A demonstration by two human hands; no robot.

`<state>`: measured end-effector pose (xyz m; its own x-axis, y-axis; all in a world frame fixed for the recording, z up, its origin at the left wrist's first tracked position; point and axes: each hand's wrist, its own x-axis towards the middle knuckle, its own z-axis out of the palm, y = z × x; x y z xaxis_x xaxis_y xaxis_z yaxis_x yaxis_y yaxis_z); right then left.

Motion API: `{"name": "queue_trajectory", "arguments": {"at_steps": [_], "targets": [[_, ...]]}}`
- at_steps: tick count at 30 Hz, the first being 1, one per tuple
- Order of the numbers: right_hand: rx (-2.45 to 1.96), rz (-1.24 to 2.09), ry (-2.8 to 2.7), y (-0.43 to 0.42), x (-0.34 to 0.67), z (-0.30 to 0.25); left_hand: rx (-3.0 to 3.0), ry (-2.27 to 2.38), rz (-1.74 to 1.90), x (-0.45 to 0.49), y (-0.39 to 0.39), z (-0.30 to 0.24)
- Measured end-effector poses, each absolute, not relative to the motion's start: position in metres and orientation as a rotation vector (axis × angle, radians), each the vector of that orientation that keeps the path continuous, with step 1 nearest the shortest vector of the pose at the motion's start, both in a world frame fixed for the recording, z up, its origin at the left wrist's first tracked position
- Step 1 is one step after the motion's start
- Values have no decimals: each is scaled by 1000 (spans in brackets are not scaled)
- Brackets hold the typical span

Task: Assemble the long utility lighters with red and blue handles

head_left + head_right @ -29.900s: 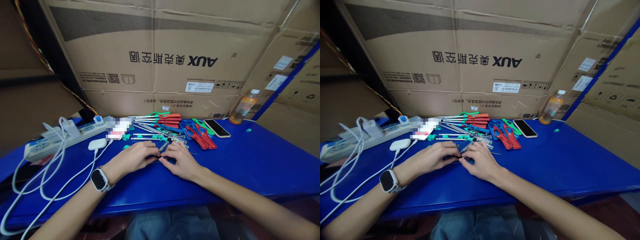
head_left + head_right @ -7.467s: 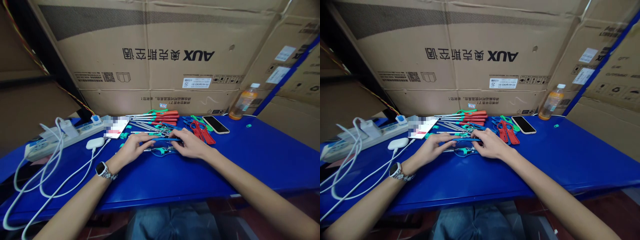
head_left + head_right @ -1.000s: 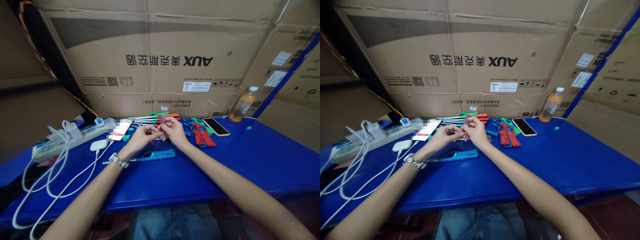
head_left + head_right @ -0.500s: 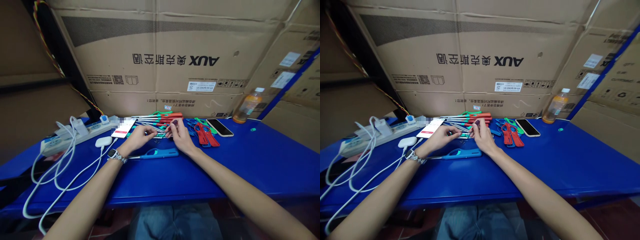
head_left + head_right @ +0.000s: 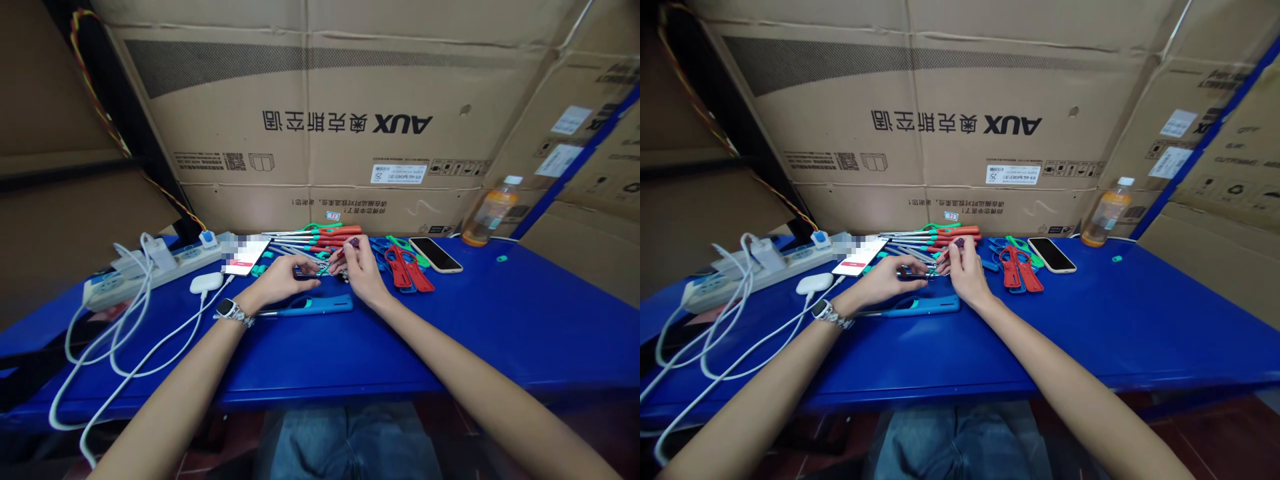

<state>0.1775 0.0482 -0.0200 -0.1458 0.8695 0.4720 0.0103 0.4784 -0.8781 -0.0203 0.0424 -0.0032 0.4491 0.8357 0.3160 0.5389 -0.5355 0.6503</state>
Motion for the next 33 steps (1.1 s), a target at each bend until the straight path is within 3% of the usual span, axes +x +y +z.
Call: {"name": "queue_trajectory", "arguments": {"at_steps": [33], "targets": [[-712,884,-1439,45,180,-14,2189,1235,888,-13,45,-13]]}}
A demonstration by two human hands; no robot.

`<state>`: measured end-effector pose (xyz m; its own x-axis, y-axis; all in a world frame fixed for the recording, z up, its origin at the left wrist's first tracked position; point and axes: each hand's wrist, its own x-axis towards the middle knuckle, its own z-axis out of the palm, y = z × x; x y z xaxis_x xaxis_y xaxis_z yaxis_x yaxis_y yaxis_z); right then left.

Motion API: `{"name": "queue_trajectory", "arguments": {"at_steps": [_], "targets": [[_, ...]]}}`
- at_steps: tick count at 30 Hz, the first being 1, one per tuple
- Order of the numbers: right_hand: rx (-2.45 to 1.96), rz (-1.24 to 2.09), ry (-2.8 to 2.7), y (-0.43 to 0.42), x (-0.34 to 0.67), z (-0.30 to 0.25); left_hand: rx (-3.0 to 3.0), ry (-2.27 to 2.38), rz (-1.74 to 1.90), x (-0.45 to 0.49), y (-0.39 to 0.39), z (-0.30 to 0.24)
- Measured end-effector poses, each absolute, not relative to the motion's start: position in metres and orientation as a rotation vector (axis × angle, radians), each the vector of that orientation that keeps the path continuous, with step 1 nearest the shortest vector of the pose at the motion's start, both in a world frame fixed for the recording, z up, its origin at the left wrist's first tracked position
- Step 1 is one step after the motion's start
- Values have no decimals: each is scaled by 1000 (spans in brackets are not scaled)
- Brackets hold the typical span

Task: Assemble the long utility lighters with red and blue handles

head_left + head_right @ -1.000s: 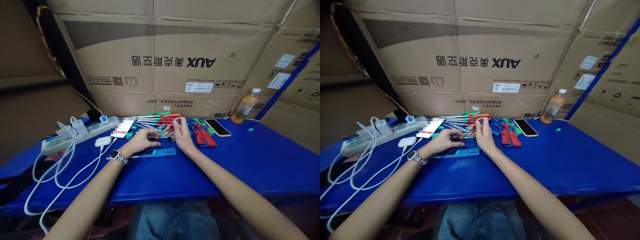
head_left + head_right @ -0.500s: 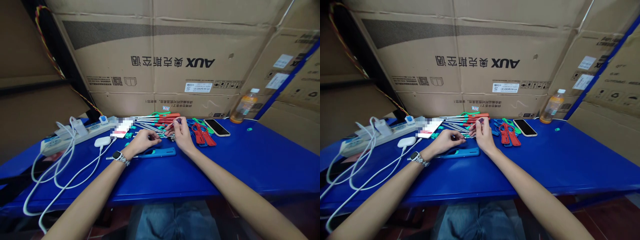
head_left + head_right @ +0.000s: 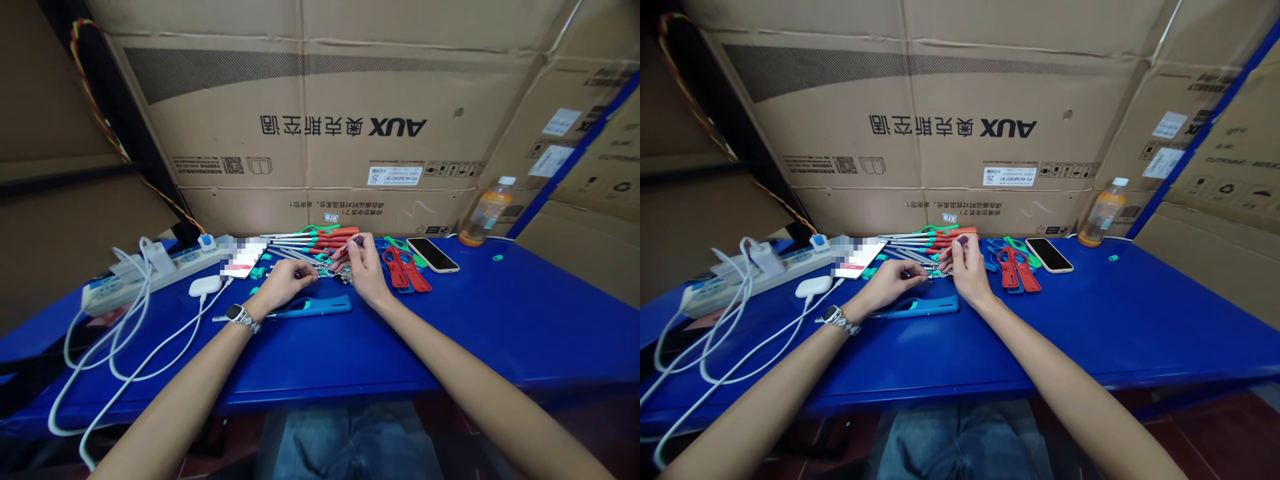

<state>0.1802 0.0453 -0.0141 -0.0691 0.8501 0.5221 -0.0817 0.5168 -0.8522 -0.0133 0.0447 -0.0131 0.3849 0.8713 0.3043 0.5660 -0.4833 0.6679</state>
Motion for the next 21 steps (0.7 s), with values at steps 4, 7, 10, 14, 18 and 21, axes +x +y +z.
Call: {"name": "queue_trajectory", "arguments": {"at_steps": [4,7,10,14,18,21], "targets": [[-672,883,-1412,47,180,-14,2191,1250,901,-13,45,-13],[-642,874,-1396,49,180,-14,2196,1237,904,-13,46,-14],[-632,866,-1390,49,181,-14,2191,1235,903,-14,47,-15],[-636,882,-1389,48,180,-14,2186,1231,890,-13,47,-15],[-618,881,-1404,46,179,-15,2186,1175,866,-13,46,-15],[-599,875,-1423,45,178,-13,2190,1165,877,-12,45,-15]]}}
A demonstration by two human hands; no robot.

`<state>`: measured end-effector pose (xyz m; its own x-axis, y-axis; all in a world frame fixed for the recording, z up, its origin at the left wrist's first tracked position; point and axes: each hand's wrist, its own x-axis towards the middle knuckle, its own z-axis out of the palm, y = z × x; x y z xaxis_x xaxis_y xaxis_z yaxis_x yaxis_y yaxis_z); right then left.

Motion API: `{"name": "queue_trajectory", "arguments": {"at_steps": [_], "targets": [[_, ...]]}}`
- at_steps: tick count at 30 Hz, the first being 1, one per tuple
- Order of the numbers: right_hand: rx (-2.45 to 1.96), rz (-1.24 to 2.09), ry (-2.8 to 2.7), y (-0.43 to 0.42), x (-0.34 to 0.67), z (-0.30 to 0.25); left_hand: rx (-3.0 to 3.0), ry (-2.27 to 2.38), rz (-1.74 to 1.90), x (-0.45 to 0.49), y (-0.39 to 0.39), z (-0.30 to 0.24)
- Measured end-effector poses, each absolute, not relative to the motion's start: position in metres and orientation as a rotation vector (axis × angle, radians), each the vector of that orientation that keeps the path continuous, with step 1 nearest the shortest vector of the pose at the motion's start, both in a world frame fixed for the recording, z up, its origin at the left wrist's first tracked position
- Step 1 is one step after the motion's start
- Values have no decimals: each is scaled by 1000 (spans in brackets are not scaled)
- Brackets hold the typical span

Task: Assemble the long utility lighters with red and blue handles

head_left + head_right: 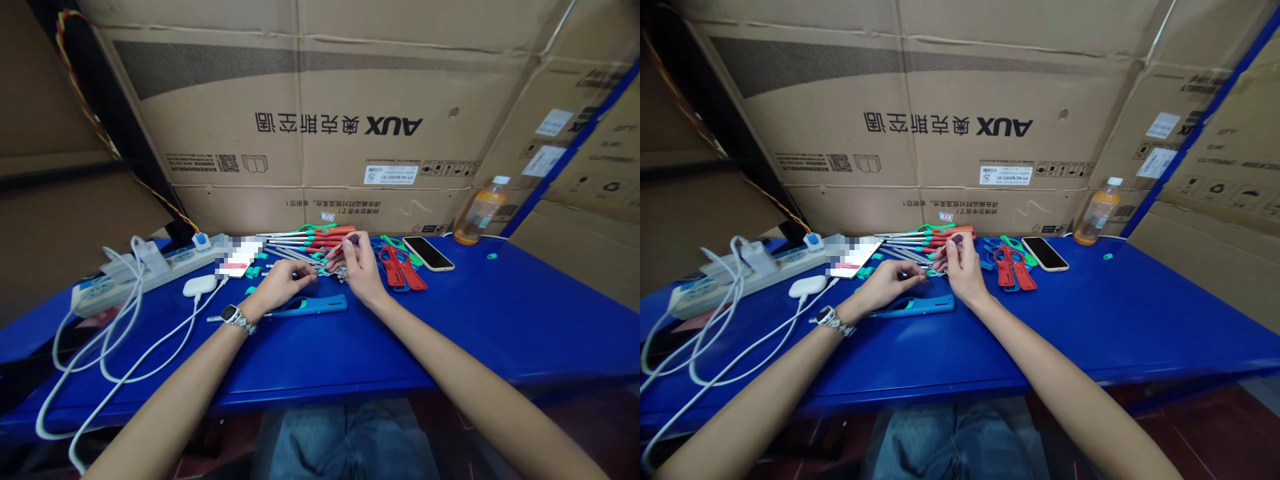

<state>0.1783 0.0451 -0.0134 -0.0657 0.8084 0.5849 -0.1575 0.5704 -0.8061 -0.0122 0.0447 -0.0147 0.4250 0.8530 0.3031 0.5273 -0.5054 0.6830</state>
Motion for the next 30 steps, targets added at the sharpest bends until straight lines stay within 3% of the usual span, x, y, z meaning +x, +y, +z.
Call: {"name": "queue_trajectory", "arguments": {"at_steps": [30], "targets": [[-606,889,-1315,49,182,-10,2171,1117,878,-10,43,-11]]}}
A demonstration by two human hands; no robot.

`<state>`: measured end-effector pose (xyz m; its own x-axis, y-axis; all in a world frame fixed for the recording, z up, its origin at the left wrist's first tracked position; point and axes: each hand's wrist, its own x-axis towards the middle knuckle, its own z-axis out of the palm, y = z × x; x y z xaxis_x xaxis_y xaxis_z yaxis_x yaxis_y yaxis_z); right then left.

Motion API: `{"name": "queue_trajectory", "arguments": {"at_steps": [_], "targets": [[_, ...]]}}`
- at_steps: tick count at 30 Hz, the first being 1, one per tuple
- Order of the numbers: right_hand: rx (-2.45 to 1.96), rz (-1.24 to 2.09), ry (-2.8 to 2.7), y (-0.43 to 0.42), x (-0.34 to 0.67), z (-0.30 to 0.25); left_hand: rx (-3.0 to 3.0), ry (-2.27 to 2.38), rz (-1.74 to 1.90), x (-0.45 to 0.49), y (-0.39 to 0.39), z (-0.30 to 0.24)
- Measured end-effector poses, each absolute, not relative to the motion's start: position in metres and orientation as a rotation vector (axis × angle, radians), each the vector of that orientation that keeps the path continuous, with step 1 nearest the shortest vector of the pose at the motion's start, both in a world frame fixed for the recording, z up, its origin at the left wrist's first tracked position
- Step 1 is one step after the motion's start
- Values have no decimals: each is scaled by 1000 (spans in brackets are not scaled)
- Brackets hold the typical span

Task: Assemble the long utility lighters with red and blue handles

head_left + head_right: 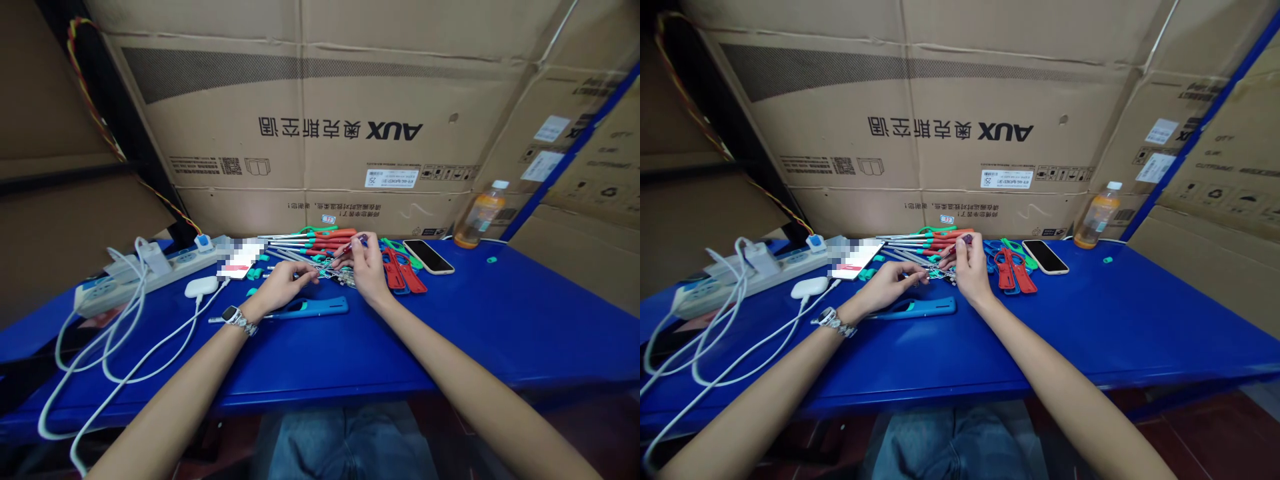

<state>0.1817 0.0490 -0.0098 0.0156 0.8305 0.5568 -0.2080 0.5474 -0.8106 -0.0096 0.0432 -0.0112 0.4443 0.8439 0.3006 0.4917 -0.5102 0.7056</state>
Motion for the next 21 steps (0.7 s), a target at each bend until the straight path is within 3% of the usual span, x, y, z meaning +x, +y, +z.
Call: {"name": "queue_trajectory", "arguments": {"at_steps": [21], "targets": [[-656,781,-1285,36,192,1,2030,939,784,22,20,-11]]}}
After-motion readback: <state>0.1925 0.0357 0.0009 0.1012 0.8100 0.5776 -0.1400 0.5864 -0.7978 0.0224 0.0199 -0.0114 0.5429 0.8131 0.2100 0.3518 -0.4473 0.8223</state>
